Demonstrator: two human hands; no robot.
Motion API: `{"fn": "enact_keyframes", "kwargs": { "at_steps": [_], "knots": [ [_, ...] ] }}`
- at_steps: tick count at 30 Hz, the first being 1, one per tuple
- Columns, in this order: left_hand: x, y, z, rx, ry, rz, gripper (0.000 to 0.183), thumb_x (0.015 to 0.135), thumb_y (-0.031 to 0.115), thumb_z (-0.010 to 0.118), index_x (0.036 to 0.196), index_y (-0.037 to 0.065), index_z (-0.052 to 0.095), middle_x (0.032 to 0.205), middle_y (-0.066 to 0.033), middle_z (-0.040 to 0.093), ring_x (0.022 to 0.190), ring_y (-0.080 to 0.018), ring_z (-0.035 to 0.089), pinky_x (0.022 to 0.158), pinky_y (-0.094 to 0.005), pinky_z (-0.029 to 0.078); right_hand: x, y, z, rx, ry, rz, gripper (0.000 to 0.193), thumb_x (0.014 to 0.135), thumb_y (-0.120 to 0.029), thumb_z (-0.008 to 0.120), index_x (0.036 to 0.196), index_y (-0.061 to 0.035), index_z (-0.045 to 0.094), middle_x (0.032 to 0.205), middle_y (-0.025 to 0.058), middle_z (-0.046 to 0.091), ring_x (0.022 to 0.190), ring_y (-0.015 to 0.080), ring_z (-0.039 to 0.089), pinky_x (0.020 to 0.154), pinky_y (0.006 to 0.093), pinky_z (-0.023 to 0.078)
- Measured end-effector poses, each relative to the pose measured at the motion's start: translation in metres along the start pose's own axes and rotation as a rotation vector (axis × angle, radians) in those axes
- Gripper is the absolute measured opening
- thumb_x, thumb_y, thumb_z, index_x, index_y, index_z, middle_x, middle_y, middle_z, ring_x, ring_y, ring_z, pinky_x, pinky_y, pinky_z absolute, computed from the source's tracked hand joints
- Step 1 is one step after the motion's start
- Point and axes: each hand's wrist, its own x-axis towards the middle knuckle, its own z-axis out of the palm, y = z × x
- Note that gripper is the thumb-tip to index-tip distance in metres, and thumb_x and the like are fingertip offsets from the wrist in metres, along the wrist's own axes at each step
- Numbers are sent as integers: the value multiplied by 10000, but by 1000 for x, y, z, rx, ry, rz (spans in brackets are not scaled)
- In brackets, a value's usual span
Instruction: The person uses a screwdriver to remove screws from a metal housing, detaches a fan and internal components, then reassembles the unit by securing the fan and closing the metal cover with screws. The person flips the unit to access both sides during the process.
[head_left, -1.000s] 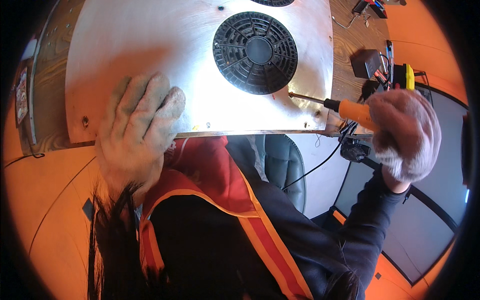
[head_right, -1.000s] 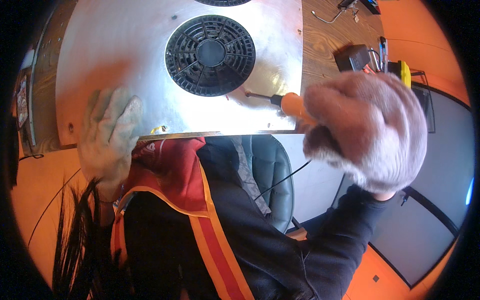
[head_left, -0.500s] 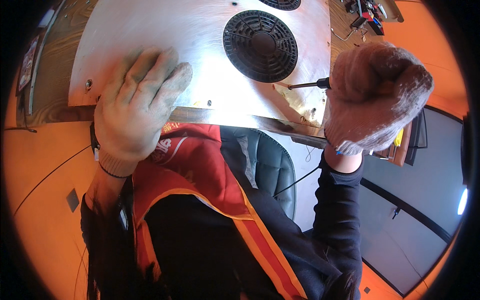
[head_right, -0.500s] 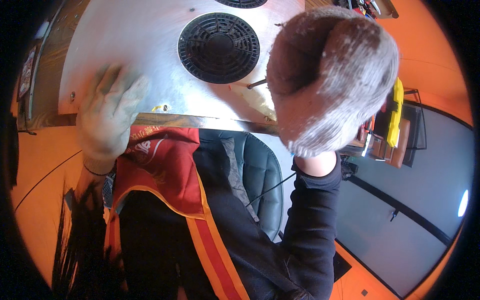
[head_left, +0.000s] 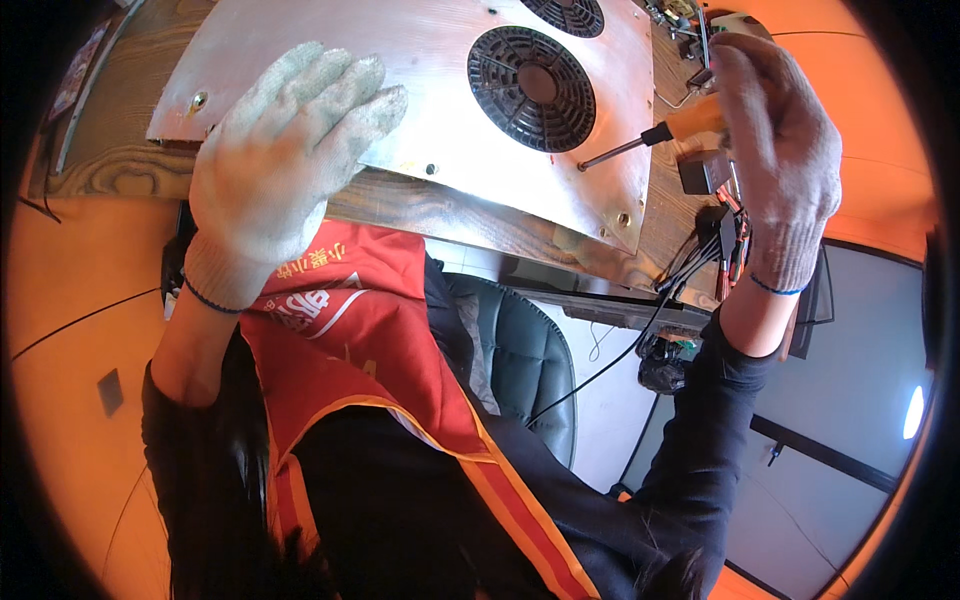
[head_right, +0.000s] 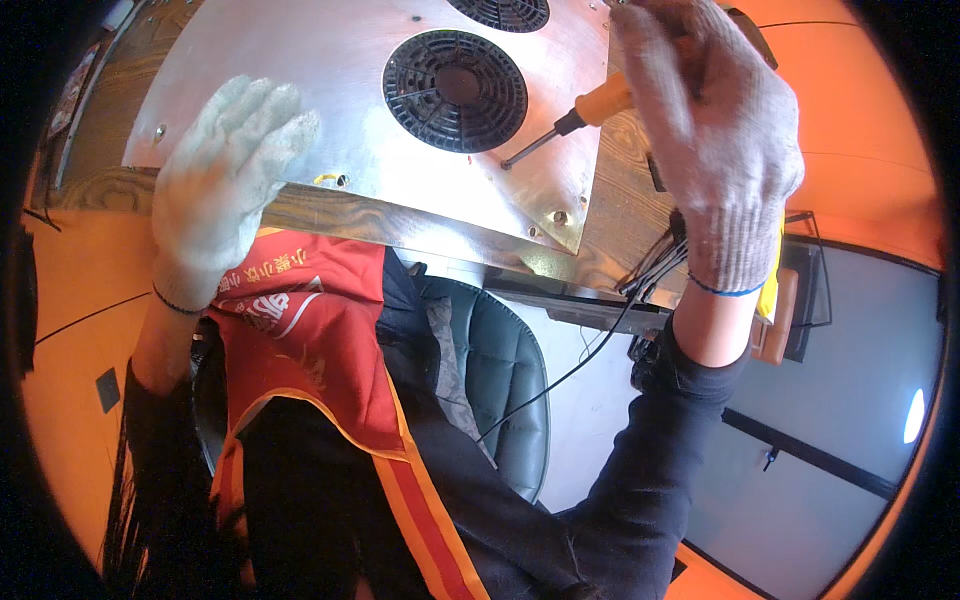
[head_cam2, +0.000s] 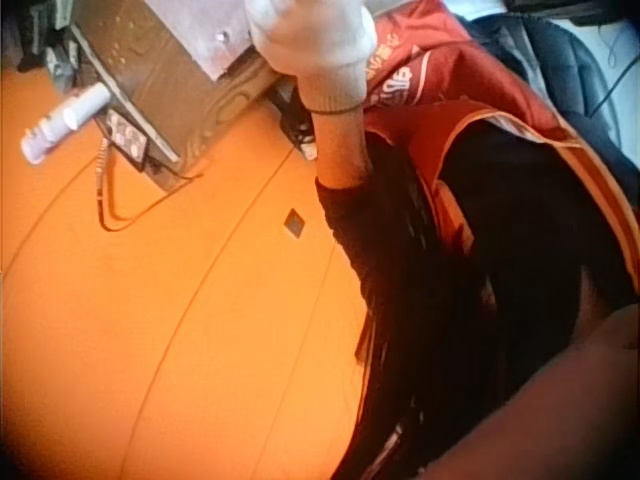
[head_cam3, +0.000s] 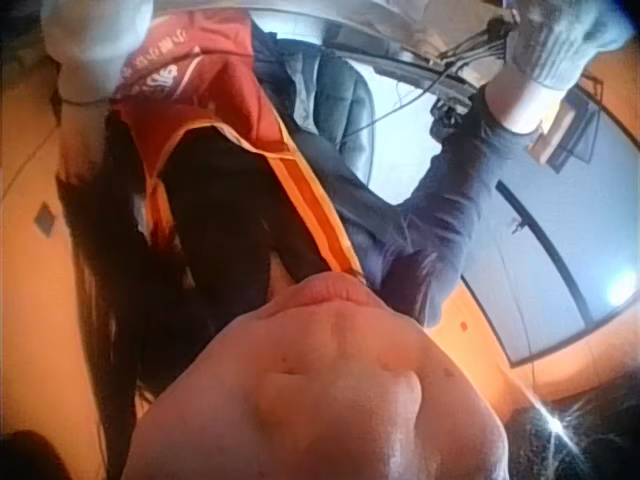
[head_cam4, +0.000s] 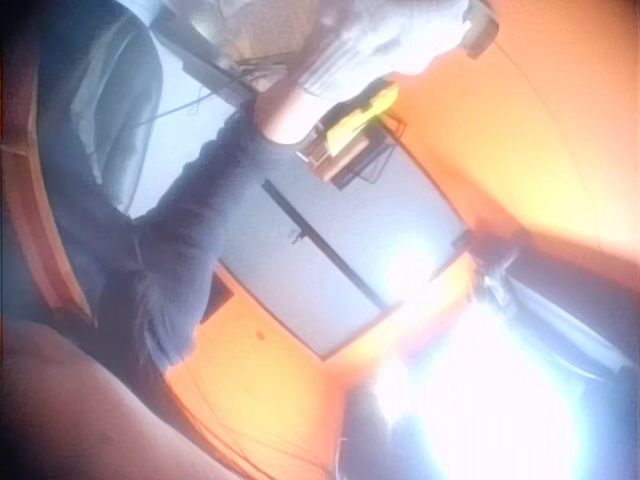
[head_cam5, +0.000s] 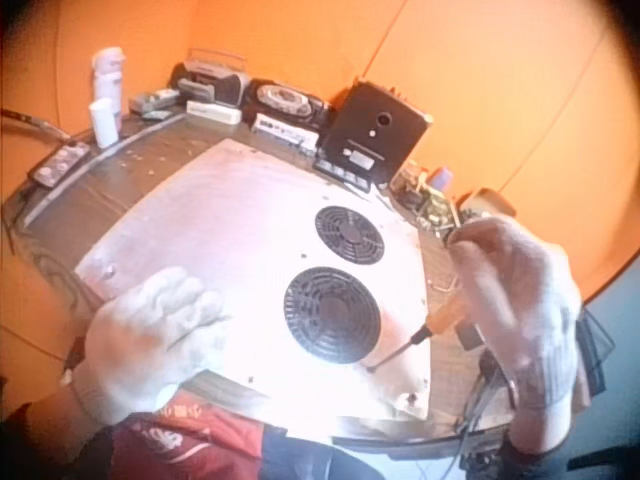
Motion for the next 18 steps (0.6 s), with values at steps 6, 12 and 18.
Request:
{"fn": "enact_keyframes", "kwargs": {
  "at_steps": [6, 12, 18],
  "knots": [
    [9, 7, 8, 165, 63, -4, 504, 767, 65, 720, 1260, 166, 681, 1282, -70, 680, 1227, -303, 630, 1112, -409, 484, -24, 6, 21, 114, 302, -88, 261, 970, -229, 731, 1126, -19, 737, 896, 74, 746, 845, 111, 696, 752, 258, 541],
    [13, 12, 8, 140, 30, 13, 613, 679, -6, 737, 1275, 121, 667, 1303, -101, 670, 1254, -323, 610, 1132, -435, 464, 2, 36, 6, 812, -125, -584, 312, 1022, -287, 635, 1125, -1, 705, 961, 187, 740, 822, 216, 721, 744, 323, 585],
    [17, 17, 14, 92, 61, -2, 641, 651, -28, 752, 1270, 116, 665, 1318, -109, 664, 1262, -323, 606, 1139, -442, 454, -27, 45, 30, 988, 420, 31, 419, 1059, -359, 509, 1102, 30, 657, 909, 197, 713, 808, 308, 719, 798, 426, 607]
  ]
}}
